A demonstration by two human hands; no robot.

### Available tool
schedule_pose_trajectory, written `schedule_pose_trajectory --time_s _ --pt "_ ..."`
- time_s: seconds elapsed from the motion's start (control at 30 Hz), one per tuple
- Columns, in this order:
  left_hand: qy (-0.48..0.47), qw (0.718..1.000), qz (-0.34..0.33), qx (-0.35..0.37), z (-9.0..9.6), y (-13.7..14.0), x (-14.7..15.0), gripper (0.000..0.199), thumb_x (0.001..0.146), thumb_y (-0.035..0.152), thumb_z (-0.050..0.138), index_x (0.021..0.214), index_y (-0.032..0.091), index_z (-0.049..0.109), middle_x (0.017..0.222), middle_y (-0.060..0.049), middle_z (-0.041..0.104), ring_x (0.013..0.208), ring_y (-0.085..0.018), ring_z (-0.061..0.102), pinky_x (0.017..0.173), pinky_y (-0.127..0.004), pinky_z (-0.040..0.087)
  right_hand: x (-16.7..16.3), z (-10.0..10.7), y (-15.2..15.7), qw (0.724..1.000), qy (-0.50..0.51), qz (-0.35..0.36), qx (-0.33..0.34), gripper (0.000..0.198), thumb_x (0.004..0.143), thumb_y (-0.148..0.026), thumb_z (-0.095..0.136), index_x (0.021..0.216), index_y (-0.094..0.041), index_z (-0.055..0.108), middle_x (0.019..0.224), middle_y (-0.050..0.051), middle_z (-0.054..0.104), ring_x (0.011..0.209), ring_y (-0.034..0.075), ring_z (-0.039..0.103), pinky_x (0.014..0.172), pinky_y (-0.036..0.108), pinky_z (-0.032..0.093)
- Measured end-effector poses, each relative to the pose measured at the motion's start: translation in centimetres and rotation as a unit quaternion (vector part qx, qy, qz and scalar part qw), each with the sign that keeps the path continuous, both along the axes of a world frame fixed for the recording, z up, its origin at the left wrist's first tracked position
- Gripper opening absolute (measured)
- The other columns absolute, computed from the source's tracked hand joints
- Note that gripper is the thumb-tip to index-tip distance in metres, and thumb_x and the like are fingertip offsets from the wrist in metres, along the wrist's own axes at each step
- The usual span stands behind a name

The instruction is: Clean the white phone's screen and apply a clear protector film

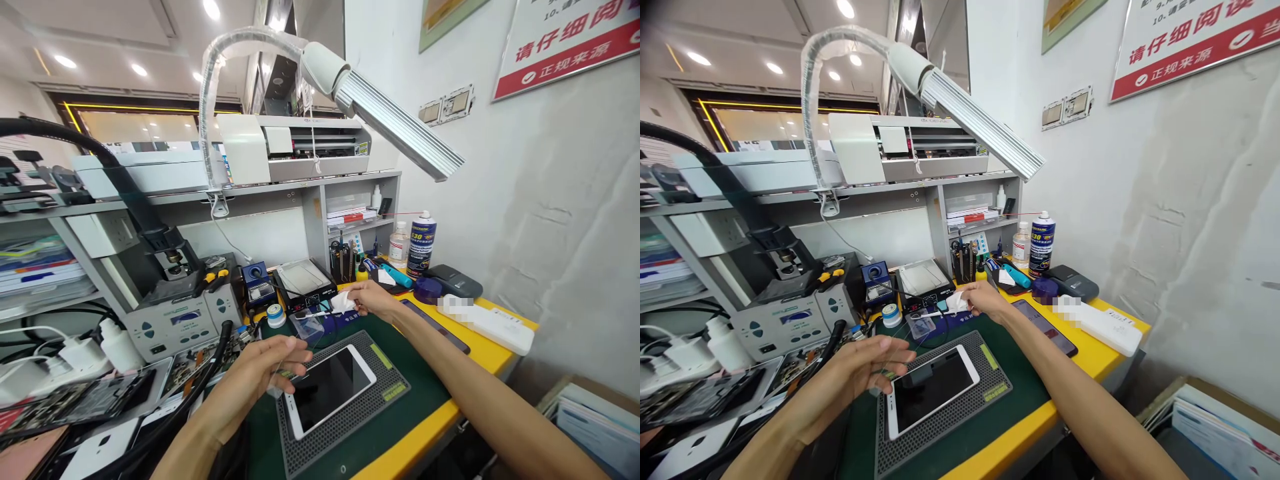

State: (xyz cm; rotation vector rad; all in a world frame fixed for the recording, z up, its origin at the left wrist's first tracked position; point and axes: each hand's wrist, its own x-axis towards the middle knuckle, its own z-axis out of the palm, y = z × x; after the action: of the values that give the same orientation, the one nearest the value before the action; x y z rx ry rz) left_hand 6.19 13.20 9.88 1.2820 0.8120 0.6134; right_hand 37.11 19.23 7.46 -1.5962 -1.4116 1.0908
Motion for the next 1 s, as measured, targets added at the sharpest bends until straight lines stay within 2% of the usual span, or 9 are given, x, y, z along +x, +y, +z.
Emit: schedule_pose_trajectory --time_s 0.2,0.47,0.7,1.0 --pt "-0.002 1.000 0.002 0.004 -0.1 0.1 0.0 0.048 0.088 0.058 0.071 0.112 0.016 0.076 0.120 -0.016 0.075 0.105 -0.028 0.066 0.078 -0.035 0.053 0.6 0.5 -0.6 0.999 0.033 0.011 0.029 0.036 0.101 -0.037 0.066 0.131 -0.017 0.062 0.131 0.011 0.063 0.109 0.025 0.066 0.091 0.045 0.059" --pt "0.008 1.000 0.005 0.005 0.1 -0.2 0.2 0.050 0.087 0.060 0.072 0.112 0.016 0.076 0.119 -0.015 0.075 0.105 -0.028 0.067 0.079 -0.035 0.053 1.2 0.0 -0.4 1.000 0.018 0.000 0.025 0.036 0.100 -0.037 0.067 0.131 -0.018 0.063 0.132 0.011 0.063 0.109 0.025 0.066 0.090 0.044 0.059" --pt "0.014 1.000 0.006 0.003 0.3 -0.2 0.1 0.049 0.086 0.060 0.073 0.111 0.017 0.076 0.119 -0.015 0.075 0.106 -0.029 0.066 0.080 -0.036 0.053 1.7 0.0 0.1 0.999 -0.038 -0.008 0.025 0.036 0.101 -0.038 0.067 0.130 -0.017 0.063 0.132 0.011 0.063 0.109 0.025 0.066 0.091 0.044 0.059" --pt "0.014 1.000 0.008 0.004 0.2 -0.2 0.2 0.048 0.088 0.059 0.071 0.112 0.017 0.076 0.119 -0.015 0.075 0.106 -0.028 0.067 0.081 -0.036 0.052 0.4 -0.9 0.9 0.986 -0.149 0.070 0.038 0.036 0.101 -0.037 0.066 0.130 -0.017 0.062 0.130 0.010 0.064 0.108 0.025 0.066 0.091 0.045 0.059"
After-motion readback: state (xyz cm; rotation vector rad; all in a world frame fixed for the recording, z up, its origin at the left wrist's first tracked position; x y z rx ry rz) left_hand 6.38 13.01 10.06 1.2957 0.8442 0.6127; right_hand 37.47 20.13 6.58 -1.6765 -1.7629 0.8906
